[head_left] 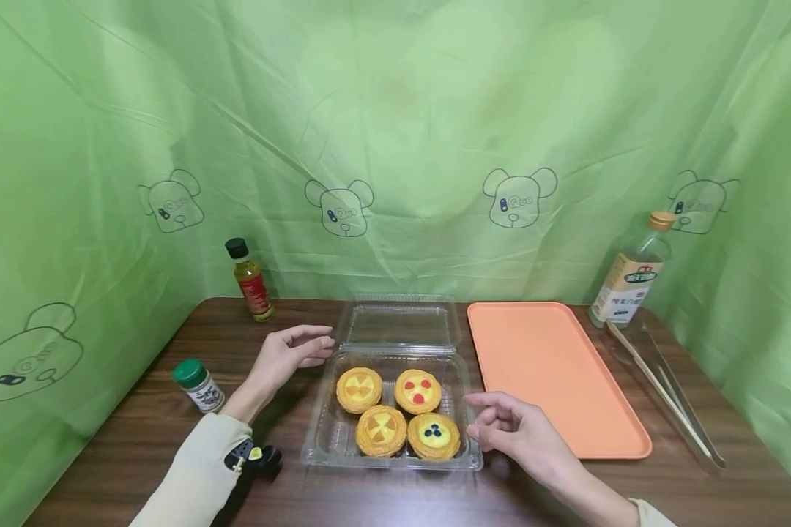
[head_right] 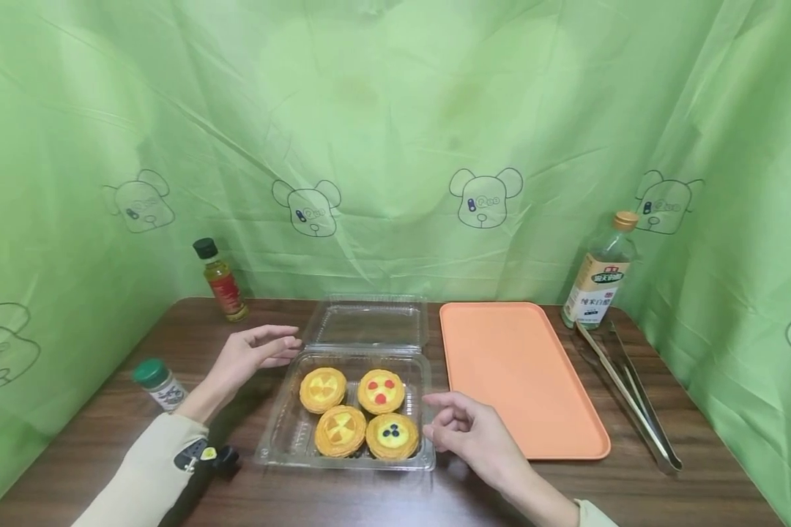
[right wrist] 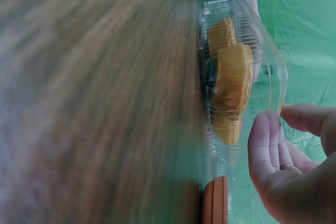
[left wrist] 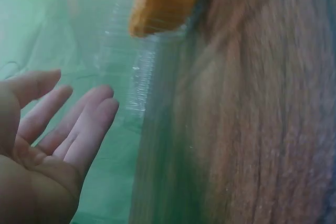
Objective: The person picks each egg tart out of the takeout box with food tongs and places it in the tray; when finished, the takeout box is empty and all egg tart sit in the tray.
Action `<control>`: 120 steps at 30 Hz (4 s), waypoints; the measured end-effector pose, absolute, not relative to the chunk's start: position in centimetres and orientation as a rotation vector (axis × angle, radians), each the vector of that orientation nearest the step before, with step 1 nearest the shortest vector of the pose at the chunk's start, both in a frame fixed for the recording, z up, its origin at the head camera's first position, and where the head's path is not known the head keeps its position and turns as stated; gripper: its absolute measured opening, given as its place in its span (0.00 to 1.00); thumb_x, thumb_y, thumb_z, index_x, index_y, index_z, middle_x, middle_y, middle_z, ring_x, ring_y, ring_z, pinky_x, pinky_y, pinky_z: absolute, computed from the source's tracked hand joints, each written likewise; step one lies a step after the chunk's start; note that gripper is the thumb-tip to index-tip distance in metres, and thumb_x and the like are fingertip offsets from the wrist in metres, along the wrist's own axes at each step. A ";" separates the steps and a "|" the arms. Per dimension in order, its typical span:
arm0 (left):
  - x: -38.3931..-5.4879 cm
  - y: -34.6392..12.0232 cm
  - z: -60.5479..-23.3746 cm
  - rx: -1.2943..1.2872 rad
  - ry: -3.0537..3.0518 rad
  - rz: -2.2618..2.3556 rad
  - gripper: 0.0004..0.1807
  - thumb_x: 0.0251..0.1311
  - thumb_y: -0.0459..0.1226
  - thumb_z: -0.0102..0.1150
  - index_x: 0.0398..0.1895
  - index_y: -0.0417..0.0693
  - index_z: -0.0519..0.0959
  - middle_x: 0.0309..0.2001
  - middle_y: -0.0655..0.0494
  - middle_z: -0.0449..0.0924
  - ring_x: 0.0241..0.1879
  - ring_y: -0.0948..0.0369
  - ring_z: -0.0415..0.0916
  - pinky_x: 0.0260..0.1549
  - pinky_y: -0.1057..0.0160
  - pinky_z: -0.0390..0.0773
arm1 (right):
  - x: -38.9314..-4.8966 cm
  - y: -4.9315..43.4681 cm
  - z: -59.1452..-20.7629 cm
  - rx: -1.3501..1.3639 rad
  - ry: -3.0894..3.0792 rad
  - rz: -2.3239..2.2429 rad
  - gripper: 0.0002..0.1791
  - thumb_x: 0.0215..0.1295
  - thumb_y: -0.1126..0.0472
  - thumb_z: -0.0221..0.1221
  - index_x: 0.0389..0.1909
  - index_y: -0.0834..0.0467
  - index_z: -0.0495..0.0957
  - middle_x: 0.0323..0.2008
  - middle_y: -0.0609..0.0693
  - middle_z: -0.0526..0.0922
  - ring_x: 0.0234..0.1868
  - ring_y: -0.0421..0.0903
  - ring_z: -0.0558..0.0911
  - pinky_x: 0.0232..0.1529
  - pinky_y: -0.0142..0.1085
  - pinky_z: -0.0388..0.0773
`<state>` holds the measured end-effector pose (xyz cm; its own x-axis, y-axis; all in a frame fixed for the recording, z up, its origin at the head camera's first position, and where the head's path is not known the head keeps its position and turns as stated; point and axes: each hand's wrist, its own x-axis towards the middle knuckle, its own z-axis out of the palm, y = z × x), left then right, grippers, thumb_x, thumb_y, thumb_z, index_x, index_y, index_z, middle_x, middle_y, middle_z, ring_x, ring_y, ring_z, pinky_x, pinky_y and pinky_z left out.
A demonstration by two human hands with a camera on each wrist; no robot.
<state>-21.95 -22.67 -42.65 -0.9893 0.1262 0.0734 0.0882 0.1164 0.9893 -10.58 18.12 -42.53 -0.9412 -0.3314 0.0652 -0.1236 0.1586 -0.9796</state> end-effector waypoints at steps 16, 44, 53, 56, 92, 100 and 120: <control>-20.7 -23.2 -43.3 0.286 2.188 1.940 0.20 0.67 0.34 0.74 0.57 0.31 0.85 0.52 0.39 0.88 0.48 0.50 0.89 0.50 0.53 0.88 | -10.7 18.2 -42.6 -0.445 2.249 -1.884 0.27 0.70 0.65 0.70 0.65 0.72 0.76 0.36 0.56 0.84 0.33 0.42 0.85 0.38 0.35 0.88; -21.1 -23.2 -44.1 0.289 2.258 1.874 0.21 0.62 0.36 0.78 0.56 0.34 0.87 0.51 0.41 0.89 0.48 0.57 0.88 0.49 0.61 0.88 | -11.5 20.2 -41.3 -0.454 2.273 -1.861 0.23 0.74 0.64 0.66 0.64 0.71 0.78 0.41 0.62 0.87 0.39 0.50 0.88 0.38 0.35 0.88; -21.2 -23.4 -44.2 0.314 2.245 1.890 0.21 0.63 0.35 0.77 0.56 0.33 0.86 0.52 0.40 0.88 0.48 0.56 0.88 0.50 0.60 0.88 | -13.3 25.0 -38.1 -0.406 2.612 -1.787 0.20 0.75 0.65 0.65 0.63 0.70 0.79 0.47 0.62 0.89 0.42 0.45 0.89 0.46 0.36 0.89; -21.1 -23.4 -44.2 0.318 2.263 1.873 0.21 0.63 0.35 0.77 0.56 0.33 0.86 0.51 0.40 0.88 0.47 0.56 0.88 0.49 0.60 0.88 | -13.8 27.0 -37.2 -0.384 2.795 -1.640 0.19 0.76 0.62 0.66 0.62 0.66 0.81 0.48 0.60 0.89 0.42 0.41 0.89 0.44 0.33 0.88; -21.1 -23.5 -44.2 0.323 2.280 1.868 0.20 0.63 0.35 0.77 0.56 0.34 0.87 0.51 0.41 0.89 0.46 0.57 0.88 0.48 0.61 0.88 | -14.5 42.8 -40.2 0.159 3.145 -0.747 0.49 0.75 0.38 0.62 0.69 0.79 0.62 0.63 0.87 0.66 0.56 0.86 0.69 0.48 0.77 0.72; -21.2 -23.3 -44.2 0.306 2.272 1.871 0.20 0.63 0.35 0.77 0.55 0.34 0.87 0.51 0.42 0.89 0.47 0.57 0.88 0.49 0.60 0.88 | -14.7 43.8 -41.0 0.149 3.101 -0.732 0.50 0.75 0.38 0.62 0.67 0.82 0.62 0.61 0.88 0.67 0.55 0.86 0.70 0.48 0.75 0.74; -21.3 -22.9 -44.0 0.318 2.256 1.887 0.19 0.63 0.35 0.77 0.55 0.35 0.87 0.51 0.42 0.89 0.48 0.56 0.88 0.50 0.58 0.88 | -14.6 44.8 -41.7 0.156 3.130 -0.807 0.39 0.76 0.45 0.62 0.62 0.80 0.68 0.51 0.84 0.77 0.50 0.82 0.77 0.41 0.65 0.80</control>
